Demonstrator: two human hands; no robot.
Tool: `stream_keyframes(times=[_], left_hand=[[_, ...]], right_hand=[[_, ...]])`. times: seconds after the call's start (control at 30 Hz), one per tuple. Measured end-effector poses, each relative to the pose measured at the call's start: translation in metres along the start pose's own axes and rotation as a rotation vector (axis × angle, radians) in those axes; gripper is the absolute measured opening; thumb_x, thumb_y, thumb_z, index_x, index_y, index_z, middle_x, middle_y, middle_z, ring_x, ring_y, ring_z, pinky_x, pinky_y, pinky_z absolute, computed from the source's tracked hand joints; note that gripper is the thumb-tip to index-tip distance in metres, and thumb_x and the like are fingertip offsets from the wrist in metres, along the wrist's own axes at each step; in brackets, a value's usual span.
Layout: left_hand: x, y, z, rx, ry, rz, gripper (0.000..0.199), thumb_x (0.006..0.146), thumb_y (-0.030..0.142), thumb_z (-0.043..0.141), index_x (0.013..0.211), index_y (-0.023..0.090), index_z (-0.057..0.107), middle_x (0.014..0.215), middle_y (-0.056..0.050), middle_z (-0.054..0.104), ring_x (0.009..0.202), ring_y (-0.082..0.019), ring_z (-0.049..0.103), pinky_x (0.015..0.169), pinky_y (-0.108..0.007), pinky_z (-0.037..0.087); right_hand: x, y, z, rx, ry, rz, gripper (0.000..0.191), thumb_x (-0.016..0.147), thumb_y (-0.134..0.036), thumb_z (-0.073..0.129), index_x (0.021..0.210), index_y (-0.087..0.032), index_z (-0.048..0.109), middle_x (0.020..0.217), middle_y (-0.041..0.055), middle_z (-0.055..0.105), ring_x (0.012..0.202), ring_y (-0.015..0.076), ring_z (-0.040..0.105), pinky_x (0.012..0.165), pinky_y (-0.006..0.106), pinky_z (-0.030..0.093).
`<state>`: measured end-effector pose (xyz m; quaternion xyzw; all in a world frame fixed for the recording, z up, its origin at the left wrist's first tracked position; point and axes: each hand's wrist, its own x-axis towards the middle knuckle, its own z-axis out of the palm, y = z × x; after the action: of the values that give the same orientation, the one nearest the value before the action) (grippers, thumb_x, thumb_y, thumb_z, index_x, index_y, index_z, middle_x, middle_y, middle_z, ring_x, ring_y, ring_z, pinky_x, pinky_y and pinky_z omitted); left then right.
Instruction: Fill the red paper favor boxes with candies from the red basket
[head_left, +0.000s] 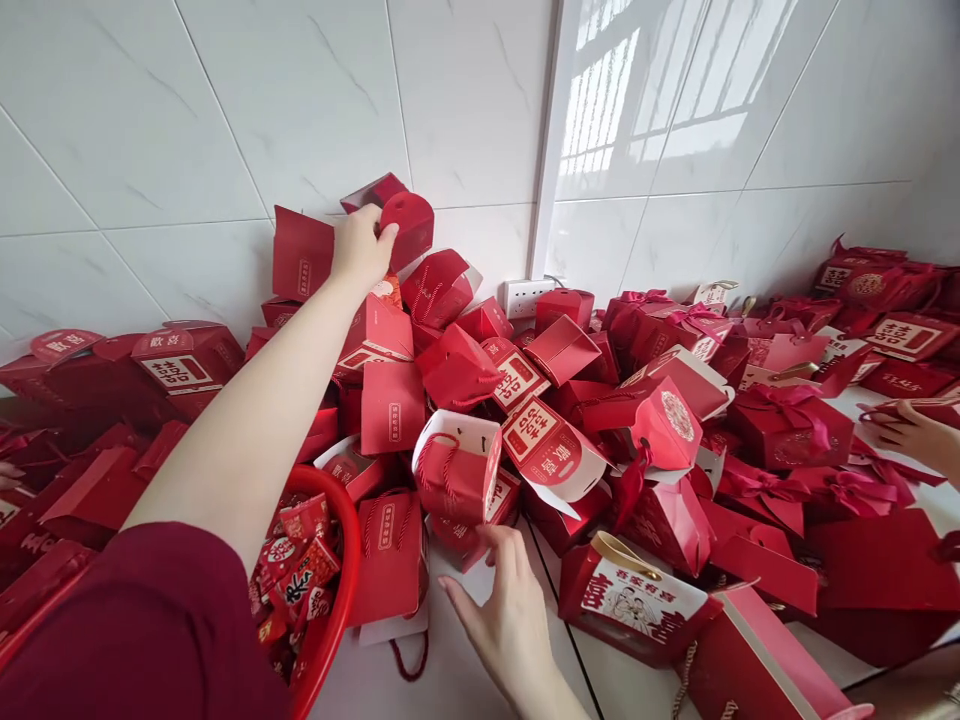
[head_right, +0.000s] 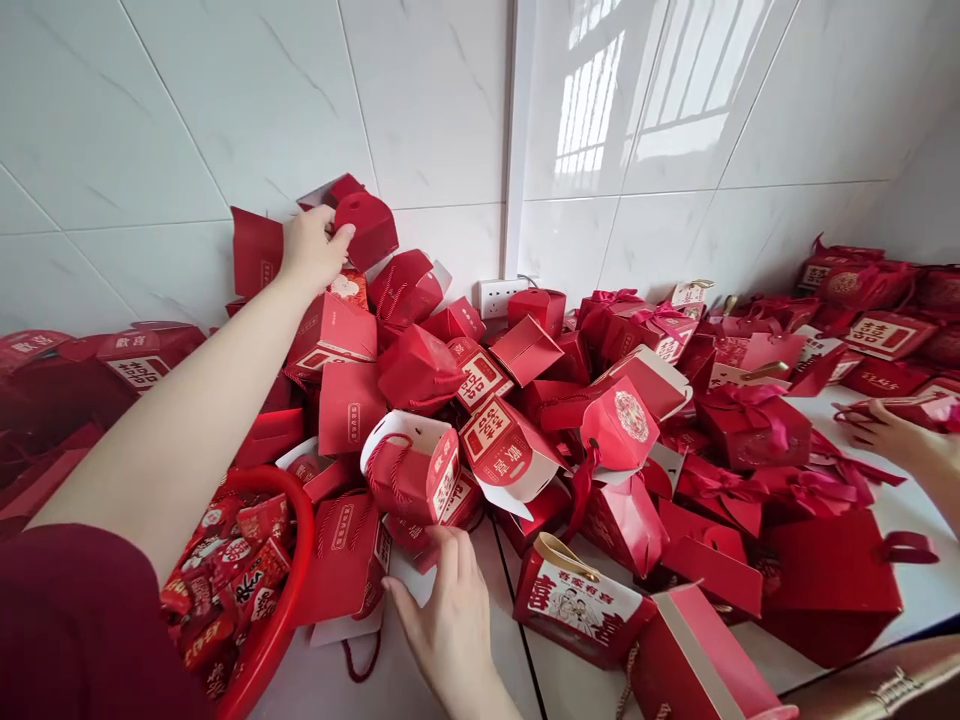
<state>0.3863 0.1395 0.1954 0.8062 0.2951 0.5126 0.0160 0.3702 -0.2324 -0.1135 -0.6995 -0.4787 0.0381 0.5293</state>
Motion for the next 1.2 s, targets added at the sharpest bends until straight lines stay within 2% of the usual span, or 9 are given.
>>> stream_keyframes(times=[0.13, 0.3, 0.43, 0.57, 0.73, 0.87, 0.97, 1.07, 1.2], left_hand=[[-0.011, 0.007, -0.010, 0.174, -0.130, 0.025, 0.011, 0.083, 0.023, 0.065, 0.075, 0.021, 0.059, 0.074, -0.004, 0.063, 0.089, -0.028, 0.067, 0.092, -0.045, 0.051], [-0.031, 0.011, -0.023, 0.201, -0.148, 0.066, 0.024, 0.079, 0.029, 0.070, 0.102, 0.023, 0.063, 0.109, -0.009, 0.067, 0.108, -0.031, 0.063, 0.094, -0.045, 0.051], [-0.040, 0.012, -0.032, 0.166, -0.134, 0.076, 0.046, 0.086, 0.039, 0.067, 0.127, 0.023, 0.053, 0.130, -0.005, 0.058, 0.111, -0.020, 0.059, 0.095, -0.038, 0.049], [-0.056, 0.026, -0.047, 0.096, -0.151, 0.093, 0.052, 0.087, 0.050, 0.063, 0.127, 0.019, 0.051, 0.130, -0.002, 0.054, 0.106, -0.014, 0.058, 0.099, -0.037, 0.047], [-0.107, 0.058, -0.072, 0.005, -0.197, 0.192, 0.042, 0.086, 0.039, 0.066, 0.123, 0.022, 0.058, 0.130, -0.008, 0.056, 0.117, -0.026, 0.059, 0.097, -0.040, 0.051], [-0.144, 0.061, -0.082, 0.086, -0.296, 0.314, 0.043, 0.092, 0.036, 0.057, 0.133, 0.022, 0.056, 0.138, -0.009, 0.055, 0.129, -0.030, 0.053, 0.108, -0.045, 0.046], [-0.162, 0.053, -0.075, 0.197, -0.423, 0.406, 0.050, 0.094, 0.040, 0.056, 0.140, 0.020, 0.054, 0.146, -0.013, 0.051, 0.135, -0.033, 0.048, 0.114, -0.050, 0.039], [-0.176, 0.049, -0.059, 0.292, -0.522, 0.455, 0.063, 0.093, 0.042, 0.059, 0.151, 0.021, 0.044, 0.162, -0.015, 0.032, 0.147, -0.037, 0.033, 0.119, -0.058, 0.030], [-0.191, 0.053, -0.033, 0.334, -0.612, 0.465, 0.080, 0.088, 0.048, 0.066, 0.158, 0.026, 0.034, 0.169, -0.015, 0.013, 0.154, -0.044, 0.013, 0.119, -0.069, 0.019]], right_hand=[[0.021, -0.002, 0.003, -0.075, 0.243, -0.082, 0.064, 0.089, -0.043, 0.069, 0.143, -0.021, 0.040, 0.135, 0.0180, 0.053, 0.124, 0.0314, 0.057, 0.097, 0.050, 0.056], [0.055, -0.006, -0.002, 0.009, 0.179, -0.094, 0.091, 0.088, -0.041, 0.070, 0.158, -0.021, 0.017, 0.160, 0.0197, 0.028, 0.149, 0.0336, 0.031, 0.115, 0.057, 0.041], [0.075, -0.007, 0.000, 0.150, 0.033, -0.068, 0.109, 0.080, -0.043, 0.078, 0.160, -0.020, 0.008, 0.164, 0.0195, 0.023, 0.153, 0.0327, 0.025, 0.122, 0.056, 0.032], [0.083, -0.007, -0.005, 0.270, -0.070, -0.016, 0.118, 0.075, -0.045, 0.082, 0.161, -0.018, 0.006, 0.164, 0.0199, 0.022, 0.153, 0.0314, 0.025, 0.123, 0.052, 0.029], [0.073, -0.019, -0.021, 0.295, -0.003, 0.002, 0.113, 0.075, -0.051, 0.080, 0.160, -0.016, 0.014, 0.161, 0.0217, 0.030, 0.150, 0.0342, 0.031, 0.120, 0.055, 0.033], [0.079, -0.039, -0.042, 0.251, 0.168, -0.040, 0.104, 0.082, -0.060, 0.069, 0.159, -0.014, 0.015, 0.152, 0.0240, 0.041, 0.145, 0.0357, 0.039, 0.115, 0.057, 0.039], [0.123, -0.050, -0.061, 0.104, 0.438, -0.080, 0.098, 0.090, -0.059, 0.058, 0.160, -0.016, 0.004, 0.158, 0.0205, 0.029, 0.151, 0.0314, 0.027, 0.121, 0.056, 0.030], [0.199, -0.050, -0.074, 0.043, 0.613, -0.045, 0.098, 0.092, -0.050, 0.055, 0.158, -0.011, -0.007, 0.163, 0.0229, 0.012, 0.156, 0.0297, 0.011, 0.125, 0.053, 0.021], [0.294, -0.037, -0.071, -0.018, 0.561, 0.158, 0.104, 0.086, -0.041, 0.062, 0.157, -0.009, -0.007, 0.162, 0.0283, 0.009, 0.155, 0.0378, 0.006, 0.120, 0.064, 0.021]])
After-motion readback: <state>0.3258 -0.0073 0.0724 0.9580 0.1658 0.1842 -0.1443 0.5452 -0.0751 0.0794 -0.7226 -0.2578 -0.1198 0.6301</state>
